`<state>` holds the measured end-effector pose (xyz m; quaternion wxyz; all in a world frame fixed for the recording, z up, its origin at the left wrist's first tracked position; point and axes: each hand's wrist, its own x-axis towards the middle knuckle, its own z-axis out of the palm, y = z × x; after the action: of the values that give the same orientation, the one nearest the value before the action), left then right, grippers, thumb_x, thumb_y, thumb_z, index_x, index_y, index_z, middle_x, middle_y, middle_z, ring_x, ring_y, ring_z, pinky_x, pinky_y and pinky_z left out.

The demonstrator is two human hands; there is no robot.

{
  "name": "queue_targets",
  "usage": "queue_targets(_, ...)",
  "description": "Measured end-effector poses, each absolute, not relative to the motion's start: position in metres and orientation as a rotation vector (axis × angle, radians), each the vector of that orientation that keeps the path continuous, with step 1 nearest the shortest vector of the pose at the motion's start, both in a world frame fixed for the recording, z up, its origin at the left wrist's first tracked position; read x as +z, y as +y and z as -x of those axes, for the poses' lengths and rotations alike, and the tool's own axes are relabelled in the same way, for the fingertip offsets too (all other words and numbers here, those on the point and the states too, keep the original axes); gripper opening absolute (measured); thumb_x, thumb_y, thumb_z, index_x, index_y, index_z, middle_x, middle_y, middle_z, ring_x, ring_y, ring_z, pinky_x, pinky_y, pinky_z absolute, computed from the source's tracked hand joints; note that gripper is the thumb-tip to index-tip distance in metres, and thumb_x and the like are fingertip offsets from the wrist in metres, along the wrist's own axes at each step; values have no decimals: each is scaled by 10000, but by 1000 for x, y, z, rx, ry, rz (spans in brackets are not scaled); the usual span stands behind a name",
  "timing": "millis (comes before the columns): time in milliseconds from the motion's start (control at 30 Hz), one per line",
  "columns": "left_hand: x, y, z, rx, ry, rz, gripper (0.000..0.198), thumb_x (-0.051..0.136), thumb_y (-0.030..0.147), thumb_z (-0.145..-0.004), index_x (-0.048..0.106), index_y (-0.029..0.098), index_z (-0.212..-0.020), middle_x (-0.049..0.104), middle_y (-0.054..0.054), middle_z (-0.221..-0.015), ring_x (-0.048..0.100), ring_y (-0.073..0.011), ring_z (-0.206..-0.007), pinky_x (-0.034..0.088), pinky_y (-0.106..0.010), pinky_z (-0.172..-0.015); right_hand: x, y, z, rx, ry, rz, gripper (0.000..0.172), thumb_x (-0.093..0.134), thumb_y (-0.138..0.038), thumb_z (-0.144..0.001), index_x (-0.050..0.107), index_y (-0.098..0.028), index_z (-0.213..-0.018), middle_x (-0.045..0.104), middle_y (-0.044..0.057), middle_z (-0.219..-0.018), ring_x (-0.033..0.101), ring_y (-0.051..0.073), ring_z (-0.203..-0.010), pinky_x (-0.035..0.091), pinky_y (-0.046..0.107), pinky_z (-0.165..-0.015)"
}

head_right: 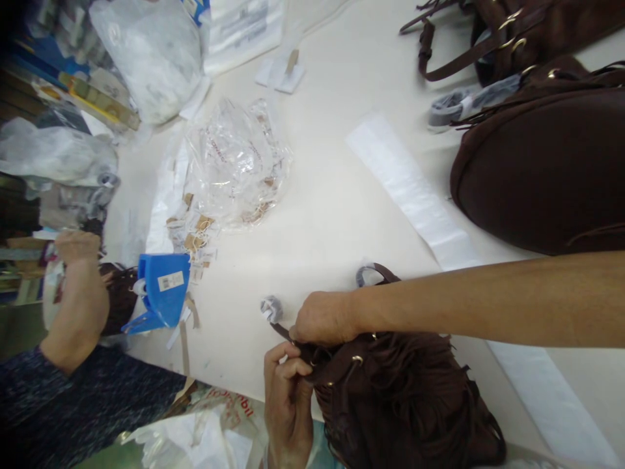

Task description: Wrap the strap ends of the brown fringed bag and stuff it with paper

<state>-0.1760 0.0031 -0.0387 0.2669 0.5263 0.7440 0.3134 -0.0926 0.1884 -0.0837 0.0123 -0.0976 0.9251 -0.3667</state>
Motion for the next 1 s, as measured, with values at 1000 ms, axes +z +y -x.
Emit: queue_targets(1000,-12,58,232,343,1449,-1514,217,528,345,-868,654,224,-997,667,-36,-1038,582,-154,-772,423,-239,-663,-10,216,-17,-1432,2515,-194,152,623,-318,-805,646,-192,-886,666,27,-836,606,166,-753,359,235,-631)
